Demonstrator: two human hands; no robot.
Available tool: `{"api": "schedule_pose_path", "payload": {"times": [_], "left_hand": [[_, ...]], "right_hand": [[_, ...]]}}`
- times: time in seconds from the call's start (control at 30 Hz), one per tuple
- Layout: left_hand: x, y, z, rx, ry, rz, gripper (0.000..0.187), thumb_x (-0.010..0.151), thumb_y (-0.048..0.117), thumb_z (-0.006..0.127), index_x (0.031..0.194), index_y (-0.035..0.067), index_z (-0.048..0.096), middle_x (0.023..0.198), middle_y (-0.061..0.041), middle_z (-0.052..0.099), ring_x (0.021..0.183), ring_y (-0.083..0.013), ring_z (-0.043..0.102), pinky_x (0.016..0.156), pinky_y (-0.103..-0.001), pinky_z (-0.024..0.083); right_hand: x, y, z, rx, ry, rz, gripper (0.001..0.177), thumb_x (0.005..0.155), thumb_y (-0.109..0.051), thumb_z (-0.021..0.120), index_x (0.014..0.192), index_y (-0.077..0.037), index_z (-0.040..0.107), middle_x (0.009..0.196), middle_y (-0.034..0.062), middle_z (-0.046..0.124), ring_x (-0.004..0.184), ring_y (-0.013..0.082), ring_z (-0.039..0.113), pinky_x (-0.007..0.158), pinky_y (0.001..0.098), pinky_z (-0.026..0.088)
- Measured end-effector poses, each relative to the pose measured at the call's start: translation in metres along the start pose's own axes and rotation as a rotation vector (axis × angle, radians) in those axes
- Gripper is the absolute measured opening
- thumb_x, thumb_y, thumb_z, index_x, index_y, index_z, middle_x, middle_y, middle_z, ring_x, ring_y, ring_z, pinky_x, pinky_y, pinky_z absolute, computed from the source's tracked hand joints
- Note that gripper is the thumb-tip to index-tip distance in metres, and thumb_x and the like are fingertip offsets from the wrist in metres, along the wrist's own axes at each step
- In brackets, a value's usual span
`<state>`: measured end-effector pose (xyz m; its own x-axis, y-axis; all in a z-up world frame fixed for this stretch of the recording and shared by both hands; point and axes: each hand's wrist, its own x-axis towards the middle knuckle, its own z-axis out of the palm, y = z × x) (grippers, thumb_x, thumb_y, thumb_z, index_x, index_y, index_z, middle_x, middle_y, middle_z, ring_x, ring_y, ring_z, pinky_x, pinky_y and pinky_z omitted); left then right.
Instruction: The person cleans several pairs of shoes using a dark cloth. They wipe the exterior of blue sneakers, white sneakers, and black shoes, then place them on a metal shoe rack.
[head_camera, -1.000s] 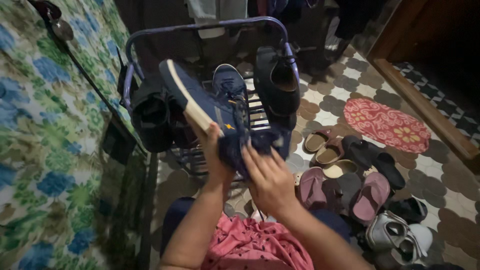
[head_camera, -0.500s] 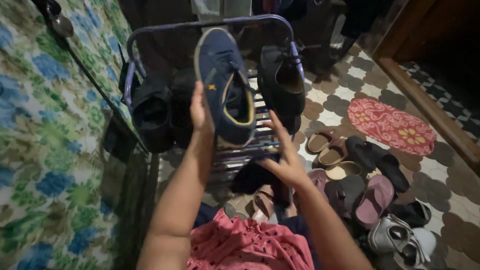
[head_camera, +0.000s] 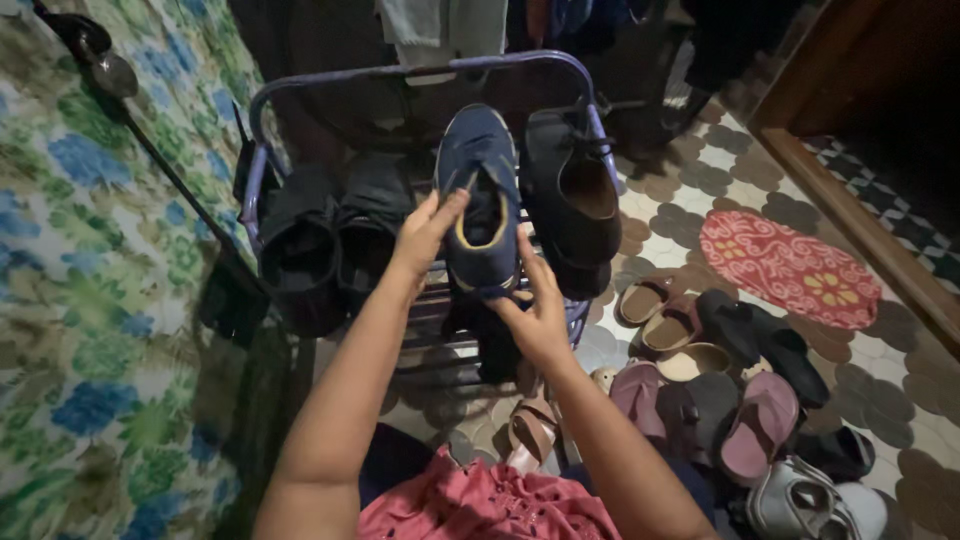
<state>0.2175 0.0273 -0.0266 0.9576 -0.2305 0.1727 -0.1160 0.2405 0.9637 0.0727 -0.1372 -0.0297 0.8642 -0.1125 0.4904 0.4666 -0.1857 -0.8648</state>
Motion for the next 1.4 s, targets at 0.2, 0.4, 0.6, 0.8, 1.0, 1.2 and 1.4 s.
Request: {"api": "schedule_pose_path", "payload": {"times": [0.2,0.4,0.6,0.8,1.0,1.2,1.4], "left_hand": [[-0.005,0.012,0.023,0.497,0.302,-0.051,0.086,0.079,0.06,0.076,0.144,0.007,0.056,0.143,-0.019,0.053,0.13,-0.0293,0.055,0.107,-0.036,0.044],[-0.004,0.001,0.024,0.628,0.286,0.016,0.079,0.084,0.064,0.071,0.145,0.016,0.058,0.14,-0.019,0.055,0.129,-0.0327,0.056,0.107,-0.039,0.045],[-0.024,0.004,0.044,0.757,0.424,0.477,0.057,0.09,0.041,0.077,0.138,0.015,0.063,0.13,-0.015,0.053,0.118,-0.0346,0.057,0.104,-0.042,0.046],[-0.054,0.034,0.059,0.731,0.265,0.614,0.037,0.096,0.035,0.077,0.127,0.016,0.072,0.126,-0.011,0.058,0.121,-0.0334,0.058,0.108,-0.042,0.046],[-0.068,0.073,0.058,0.931,0.134,0.398,0.058,0.083,0.055,0.081,0.127,0.019,0.069,0.134,-0.011,0.057,0.126,-0.0339,0.057,0.106,-0.046,0.048],[-0.076,0.069,0.046,0.943,-0.071,0.388,0.141,0.053,0.061,0.094,0.16,0.017,0.014,0.159,-0.023,0.032,0.143,-0.0464,0.039,0.111,-0.053,0.039],[-0.109,0.009,0.048,0.74,0.146,0.465,0.156,0.046,0.046,0.103,0.159,0.007,0.004,0.159,-0.034,0.02,0.144,-0.0521,0.03,0.114,-0.055,0.033]], "right_hand": [[-0.038,0.034,-0.033,-0.211,0.084,-0.003,0.06,0.089,0.001,0.056,0.148,-0.007,0.058,0.124,0.0082,0.073,0.117,0.0171,0.068,0.103,0.026,0.047],[-0.122,0.142,-0.07,0.401,0.514,0.851,0.02,0.103,-0.022,0.059,0.1,-0.004,0.067,0.084,0.0078,0.066,0.064,0.0181,0.059,0.059,0.0342,0.045],[-0.155,0.19,-0.074,0.149,0.592,0.657,0.033,0.102,-0.032,0.058,0.116,-0.003,0.067,0.098,0.0151,0.065,0.081,0.0253,0.059,0.073,0.0403,0.049],[-0.092,0.176,-0.044,-1.151,-0.004,-0.054,0.063,0.082,-0.029,0.063,0.14,-0.003,0.061,0.15,0.0206,0.048,0.145,0.0413,0.038,0.11,0.0714,0.016],[-0.055,0.129,-0.038,-1.064,-0.198,0.029,0.054,0.075,-0.029,0.073,0.127,-0.013,0.067,0.135,0.0116,0.059,0.134,0.0421,0.044,0.115,0.0676,0.019],[-0.066,0.057,-0.044,-0.682,0.316,-0.25,0.041,0.089,-0.006,0.066,0.13,-0.012,0.063,0.117,0.0142,0.065,0.104,0.0326,0.066,0.092,0.0437,0.056],[0.004,-0.055,-0.028,-0.518,0.059,-0.216,0.066,0.085,-0.026,0.08,0.14,-0.006,0.05,0.136,0.0183,0.051,0.091,0.0301,0.072,0.074,0.0378,0.06]]}}
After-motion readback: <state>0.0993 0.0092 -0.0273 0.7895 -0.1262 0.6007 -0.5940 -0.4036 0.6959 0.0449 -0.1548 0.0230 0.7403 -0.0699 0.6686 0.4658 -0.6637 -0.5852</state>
